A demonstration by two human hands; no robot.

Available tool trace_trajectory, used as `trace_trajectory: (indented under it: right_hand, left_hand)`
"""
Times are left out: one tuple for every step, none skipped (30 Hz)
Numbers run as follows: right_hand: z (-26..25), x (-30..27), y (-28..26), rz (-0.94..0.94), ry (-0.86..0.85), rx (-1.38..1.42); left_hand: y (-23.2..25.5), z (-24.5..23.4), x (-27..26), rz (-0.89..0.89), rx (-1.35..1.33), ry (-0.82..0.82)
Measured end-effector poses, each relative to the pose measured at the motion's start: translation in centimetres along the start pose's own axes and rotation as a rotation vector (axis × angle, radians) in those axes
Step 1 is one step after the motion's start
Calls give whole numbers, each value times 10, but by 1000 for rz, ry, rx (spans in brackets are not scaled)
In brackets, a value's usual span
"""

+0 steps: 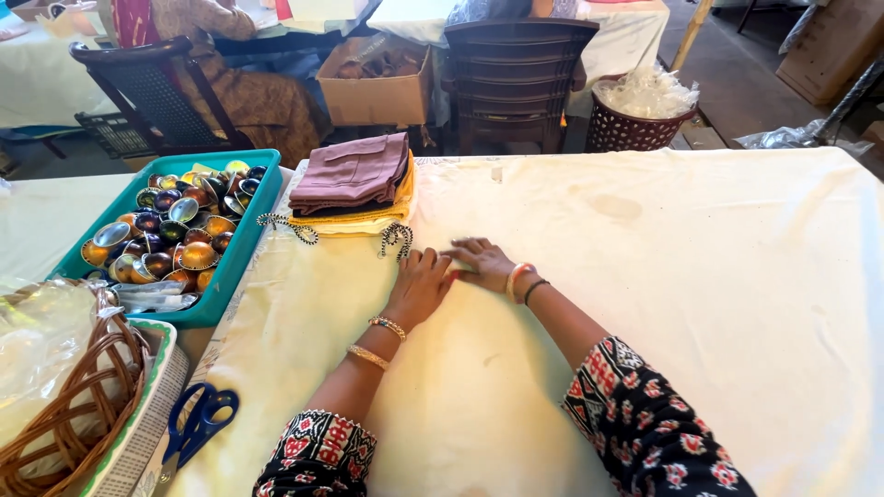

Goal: Fold and organize various clothing items on a flat surface in a workshop setting.

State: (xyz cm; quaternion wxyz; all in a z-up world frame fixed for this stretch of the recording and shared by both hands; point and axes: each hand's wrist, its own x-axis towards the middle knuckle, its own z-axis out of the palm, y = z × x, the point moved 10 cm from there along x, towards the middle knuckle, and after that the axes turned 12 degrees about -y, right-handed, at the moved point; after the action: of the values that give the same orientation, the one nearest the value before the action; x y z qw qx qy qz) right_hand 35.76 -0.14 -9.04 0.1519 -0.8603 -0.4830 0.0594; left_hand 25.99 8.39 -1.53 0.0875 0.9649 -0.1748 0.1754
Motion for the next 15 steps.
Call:
trace_trajectory:
  right_hand:
    - [4,-8,-4,16,-29,-67]
    - [-2,-23,-15,19,-22,-73]
    - [-1,-37,-25,27,-83,-94]
    - [1,-52,-34,37,-146,-114]
    - [-1,-67,-39,41,-142,-119]
    - [0,-82,-45,30,-162,-104]
    - [1,-97,-50,19,-182,-89]
    - [-1,-106,-54,23,-180,-88]
    - [-4,-116,-59,18,-172,-79]
    - [-5,-125,-63,14,-165,-67]
    - [-5,-125,-64,17,-165,-65]
    - [-6,-125,-64,31,-161,-68]
    - [-7,-126,-64,46,-156,-72]
    - [-8,-126,-65,49,-152,-67]
    - [-9,-127,-67,38,-154,-57]
  left_hand:
    - [11,-1,-2,24,53,-58]
    - [11,-2,-2,30,56,-52]
    - [9,2,0,35,74,-96]
    - [8,7,1,38,89,-140]
    - [4,7,5,43,90,-135]
    - [-11,7,9,-56,75,-126]
    - [-26,7,13,-155,60,-119]
    - [-32,-1,24,-151,59,-119]
    - [-34,-36,28,-174,253,155]
    - [-30,-66,25,-194,443,429]
    - [-39,-72,37,-191,441,427]
    - [-54,-76,52,-243,444,359]
    - [-68,-79,67,-295,446,291]
    - [-81,-69,79,-288,448,287]
    - [-106,-55,91,-409,471,199]
